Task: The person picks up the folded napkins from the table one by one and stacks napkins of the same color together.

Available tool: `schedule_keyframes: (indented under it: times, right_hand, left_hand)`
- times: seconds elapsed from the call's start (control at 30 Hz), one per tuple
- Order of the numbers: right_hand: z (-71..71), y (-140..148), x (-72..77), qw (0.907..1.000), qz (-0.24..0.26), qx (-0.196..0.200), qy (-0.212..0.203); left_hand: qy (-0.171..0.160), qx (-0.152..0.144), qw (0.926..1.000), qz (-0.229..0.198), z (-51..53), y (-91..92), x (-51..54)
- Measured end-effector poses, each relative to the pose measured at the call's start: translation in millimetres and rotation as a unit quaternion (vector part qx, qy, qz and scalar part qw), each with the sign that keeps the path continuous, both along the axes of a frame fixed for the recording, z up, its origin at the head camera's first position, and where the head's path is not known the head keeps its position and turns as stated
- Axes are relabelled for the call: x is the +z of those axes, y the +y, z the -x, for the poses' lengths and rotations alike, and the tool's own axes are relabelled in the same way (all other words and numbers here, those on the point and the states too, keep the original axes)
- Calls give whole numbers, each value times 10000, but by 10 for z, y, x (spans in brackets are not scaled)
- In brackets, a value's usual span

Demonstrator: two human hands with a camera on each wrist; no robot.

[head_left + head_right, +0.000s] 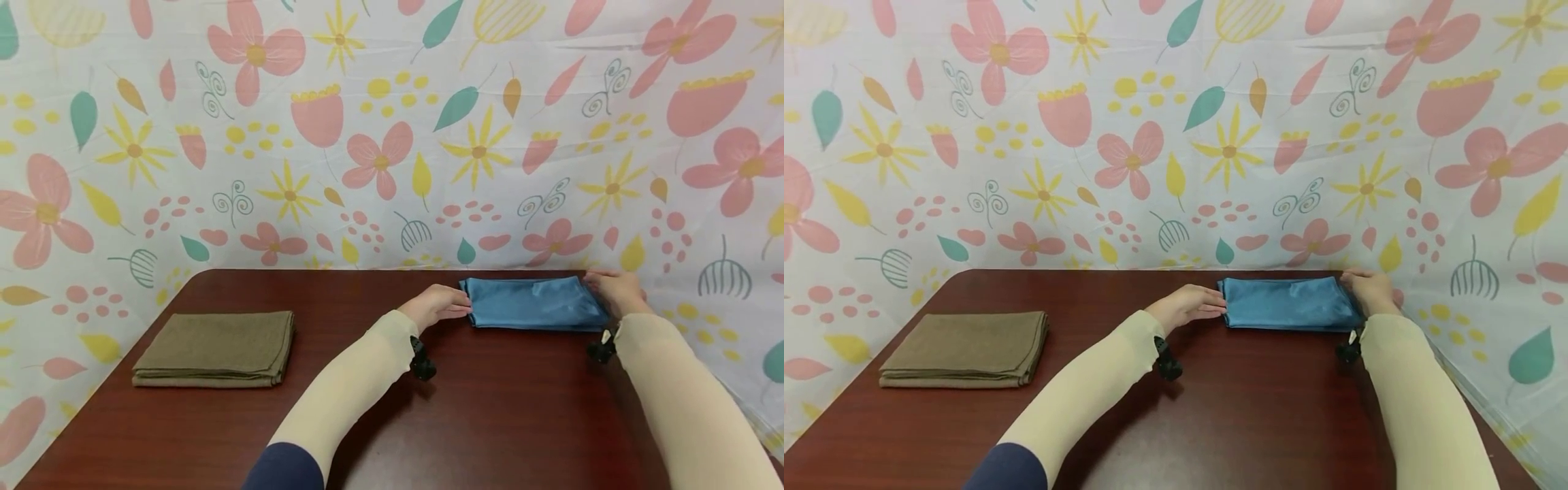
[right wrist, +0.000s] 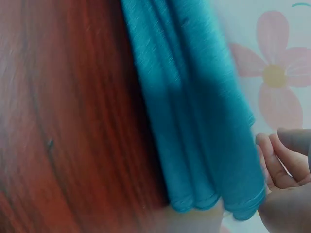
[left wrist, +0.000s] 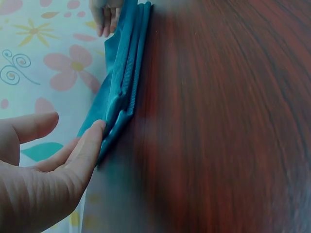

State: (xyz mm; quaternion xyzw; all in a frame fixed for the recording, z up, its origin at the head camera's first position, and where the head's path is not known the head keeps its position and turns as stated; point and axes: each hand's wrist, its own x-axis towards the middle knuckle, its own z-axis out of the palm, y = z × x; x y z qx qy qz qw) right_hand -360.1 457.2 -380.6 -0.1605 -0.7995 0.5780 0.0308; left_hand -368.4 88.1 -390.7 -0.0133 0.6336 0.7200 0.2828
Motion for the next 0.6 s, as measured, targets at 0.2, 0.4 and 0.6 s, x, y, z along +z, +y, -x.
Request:
schedule_keyframes:
  times: [0.2,0.4,0.6]
  right_hand:
    - [-45,-49,75,9985,368,107,378]
    - [-33,-157,191,9932,945,367,564]
    - [-18,-329,352,9959,-92,856,262]
  left_hand:
    - [238,-199,9994,154,-14,-99,72]
    - [509,-333,9973,420,-6,-307,178]
    - [647,-363,9954,610,-8,-506,333]
